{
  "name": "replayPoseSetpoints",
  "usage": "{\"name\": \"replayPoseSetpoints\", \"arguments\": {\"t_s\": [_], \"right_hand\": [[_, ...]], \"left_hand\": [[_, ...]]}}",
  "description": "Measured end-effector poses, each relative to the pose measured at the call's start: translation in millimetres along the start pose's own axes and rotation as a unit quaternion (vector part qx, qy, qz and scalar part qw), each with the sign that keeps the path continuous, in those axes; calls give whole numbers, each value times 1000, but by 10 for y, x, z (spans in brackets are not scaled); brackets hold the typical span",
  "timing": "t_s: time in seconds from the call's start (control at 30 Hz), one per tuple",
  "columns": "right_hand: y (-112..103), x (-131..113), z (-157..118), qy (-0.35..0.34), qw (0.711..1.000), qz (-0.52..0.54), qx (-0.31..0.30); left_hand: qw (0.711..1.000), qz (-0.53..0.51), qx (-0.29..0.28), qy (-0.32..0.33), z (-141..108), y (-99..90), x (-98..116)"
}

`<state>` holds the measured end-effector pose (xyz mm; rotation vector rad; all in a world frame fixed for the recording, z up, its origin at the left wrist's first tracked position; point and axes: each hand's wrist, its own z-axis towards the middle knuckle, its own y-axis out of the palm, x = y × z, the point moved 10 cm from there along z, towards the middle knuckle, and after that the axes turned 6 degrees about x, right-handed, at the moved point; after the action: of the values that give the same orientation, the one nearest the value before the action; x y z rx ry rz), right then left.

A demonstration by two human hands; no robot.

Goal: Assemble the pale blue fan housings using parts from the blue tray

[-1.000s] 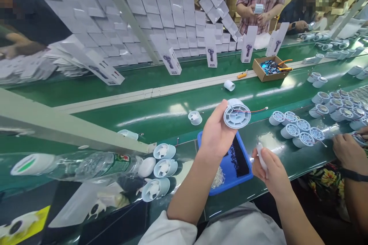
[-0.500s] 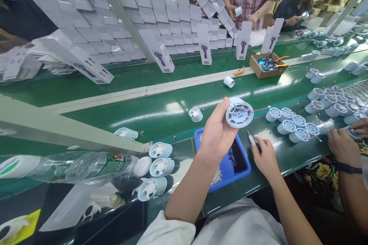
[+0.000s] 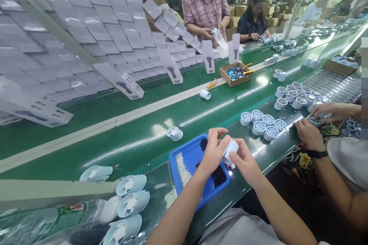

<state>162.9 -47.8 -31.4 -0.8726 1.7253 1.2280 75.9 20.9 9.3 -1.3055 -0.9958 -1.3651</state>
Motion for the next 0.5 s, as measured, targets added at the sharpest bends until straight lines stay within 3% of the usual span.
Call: {"name": "replayPoseSetpoints", "arguments": {"t_s": [0.13, 0.23, 0.3, 0.33, 0.37, 0.43, 0.5], "right_hand": [[-227, 261, -24, 66, 997, 45, -2], [-446, 280, -58, 79, 996, 39, 27], [-747, 103, -93, 21, 994, -37, 105], [-936, -76, -138, -43, 981, -93, 162], [-1104, -288, -216, -122, 955, -156, 219], [-1291, -693, -462, -306, 860, -270, 307], [-1258, -824, -598, -421, 767, -369, 314]], "left_hand": [[990, 102, -92, 9, -73, 317, -240], [972, 176, -142, 60, -21, 485, -251], [949, 248, -162, 111, 169, 545, -204], [932, 297, -163, 127, 329, 546, -199], [914, 348, -158, 134, 532, 523, -214], [879, 449, -120, 106, 1045, 382, -304], [875, 471, -86, 79, 1567, 245, -381]]}}
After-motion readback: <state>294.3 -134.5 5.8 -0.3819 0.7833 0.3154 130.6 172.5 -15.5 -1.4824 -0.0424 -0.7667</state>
